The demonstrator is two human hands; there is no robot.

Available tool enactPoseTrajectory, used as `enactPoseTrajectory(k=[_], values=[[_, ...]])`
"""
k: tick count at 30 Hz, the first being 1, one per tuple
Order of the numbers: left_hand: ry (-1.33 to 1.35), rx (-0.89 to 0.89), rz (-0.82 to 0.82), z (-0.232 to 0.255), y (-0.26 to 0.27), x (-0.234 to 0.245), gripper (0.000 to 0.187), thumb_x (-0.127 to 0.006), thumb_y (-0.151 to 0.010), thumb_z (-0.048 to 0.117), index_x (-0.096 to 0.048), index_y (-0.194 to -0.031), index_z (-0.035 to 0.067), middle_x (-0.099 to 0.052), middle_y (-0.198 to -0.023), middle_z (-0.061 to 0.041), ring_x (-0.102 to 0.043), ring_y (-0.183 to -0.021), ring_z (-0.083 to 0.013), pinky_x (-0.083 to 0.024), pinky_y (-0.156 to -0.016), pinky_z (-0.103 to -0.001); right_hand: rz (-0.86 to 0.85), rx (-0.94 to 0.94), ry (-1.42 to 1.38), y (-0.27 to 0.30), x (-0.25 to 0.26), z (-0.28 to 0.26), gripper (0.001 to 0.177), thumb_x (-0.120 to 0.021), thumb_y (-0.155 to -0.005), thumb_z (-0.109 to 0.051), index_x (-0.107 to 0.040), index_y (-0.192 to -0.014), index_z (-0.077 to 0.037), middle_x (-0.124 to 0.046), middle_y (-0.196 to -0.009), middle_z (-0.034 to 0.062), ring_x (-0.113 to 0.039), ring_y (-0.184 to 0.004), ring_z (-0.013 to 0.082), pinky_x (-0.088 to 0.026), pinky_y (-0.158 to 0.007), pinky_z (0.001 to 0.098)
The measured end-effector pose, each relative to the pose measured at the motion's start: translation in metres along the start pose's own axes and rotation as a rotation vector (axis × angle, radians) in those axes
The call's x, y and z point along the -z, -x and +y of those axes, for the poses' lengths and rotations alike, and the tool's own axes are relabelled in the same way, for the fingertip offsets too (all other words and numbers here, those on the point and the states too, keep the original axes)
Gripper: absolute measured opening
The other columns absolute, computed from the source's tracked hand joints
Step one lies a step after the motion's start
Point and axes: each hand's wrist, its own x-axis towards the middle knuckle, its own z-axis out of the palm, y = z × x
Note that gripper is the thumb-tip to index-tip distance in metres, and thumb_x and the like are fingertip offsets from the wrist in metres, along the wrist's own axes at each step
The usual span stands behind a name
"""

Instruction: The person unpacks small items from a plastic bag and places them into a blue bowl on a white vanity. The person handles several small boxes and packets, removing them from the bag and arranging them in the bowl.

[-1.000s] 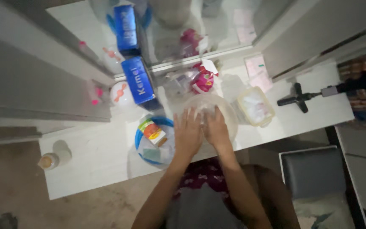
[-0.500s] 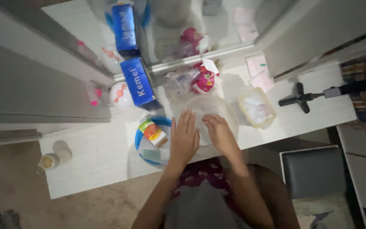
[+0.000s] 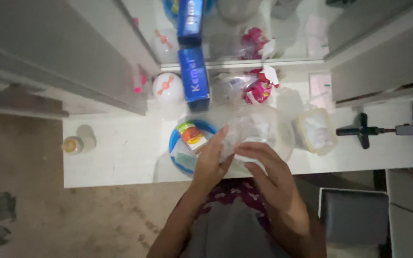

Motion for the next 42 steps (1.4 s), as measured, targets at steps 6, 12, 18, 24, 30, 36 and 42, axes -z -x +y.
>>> enactPoseTrajectory(k=[6, 12, 18, 24, 30, 36, 42], values=[[0.033, 0.254, 0.091, -0.011, 0.020, 0.048, 0.062, -0.088, -0.100, 0.007, -0.063, -0.156, 0.010, -0.075, -0.149, -0.018, -0.078, -0.133, -0.0351, -0.064, -0.104, -0.037, -0.022, 0.240, 0.167, -0.036, -0.064, 0.023, 0.067, -0.083, -0.098, -0.008, -0.056, -0.160, -0.007, -0.052, -0.163, 0.0245, -0.053, -0.152, 0.0428, -0.043, -0.127, 0.0473], [0.563, 0.646, 0.232, -0.072, 0.057, 0.077, 0.060, -0.085, -0.095, 0.011, -0.054, -0.145, 0.007, -0.071, -0.126, -0.009, -0.073, -0.105, -0.0134, -0.063, -0.085, -0.033, -0.224, -0.087, -0.038, -0.054, -0.121, 0.079, 0.066, -0.079, -0.101, -0.009, -0.057, -0.163, -0.012, -0.068, -0.142, 0.0157, -0.070, -0.125, 0.0260, -0.064, -0.098, 0.0374], [0.542, 0.665, 0.285, -0.109, 0.093, 0.065, 0.032, -0.073, -0.112, 0.021, -0.069, -0.139, 0.005, -0.076, -0.110, -0.002, -0.068, -0.097, -0.0081, -0.056, -0.084, -0.024, -0.203, -0.214, -0.028, -0.055, -0.143, 0.114, 0.057, -0.082, -0.101, -0.012, -0.065, -0.155, -0.014, -0.079, -0.131, 0.0111, -0.078, -0.113, 0.0198, -0.066, -0.088, 0.0337], [0.472, 0.798, 0.237, -0.124, 0.091, 0.053, 0.038, -0.075, -0.110, 0.025, -0.071, -0.142, 0.004, -0.075, -0.101, -0.007, -0.064, -0.083, -0.0096, -0.054, -0.072, -0.027, -0.299, -0.056, 0.010, -0.053, -0.150, 0.134, 0.087, -0.089, -0.091, -0.012, -0.044, -0.166, -0.007, -0.055, -0.164, 0.0168, -0.066, -0.131, 0.0273, -0.063, -0.091, 0.0383], [0.468, 0.996, 0.388, -0.143, 0.095, 0.025, 0.074, -0.081, -0.098, 0.024, -0.039, -0.152, -0.004, -0.058, -0.141, -0.022, -0.070, -0.091, -0.0285, -0.060, -0.073, -0.042, -0.170, 0.021, 0.152, -0.039, -0.184, 0.173, 0.079, -0.085, -0.097, -0.011, -0.049, -0.167, -0.008, -0.062, -0.151, 0.0164, -0.070, -0.125, 0.0352, -0.061, -0.100, 0.0432], [-0.039, 0.635, 0.370, -0.145, 0.101, -0.007, 0.071, -0.081, -0.103, 0.011, -0.038, -0.155, -0.011, -0.035, -0.162, -0.039, -0.063, -0.129, -0.0489, -0.054, -0.112, -0.049, -0.135, 0.132, 0.494, -0.029, -0.215, 0.208, 0.059, -0.076, -0.094, -0.007, -0.068, -0.152, -0.010, -0.068, -0.137, 0.0151, -0.064, -0.118, 0.0415, -0.056, -0.100, 0.0491], [-0.134, 0.539, 0.351, -0.121, 0.079, -0.005, 0.060, -0.073, -0.104, 0.001, -0.047, -0.157, -0.009, -0.031, -0.166, -0.038, -0.068, -0.125, -0.0477, -0.057, -0.106, -0.048, -0.038, 0.216, 0.679, -0.032, -0.222, 0.229, 0.052, -0.069, -0.093, -0.008, -0.067, -0.145, -0.007, -0.064, -0.149, 0.0192, -0.062, -0.122, 0.0426, -0.055, -0.102, 0.0509]])
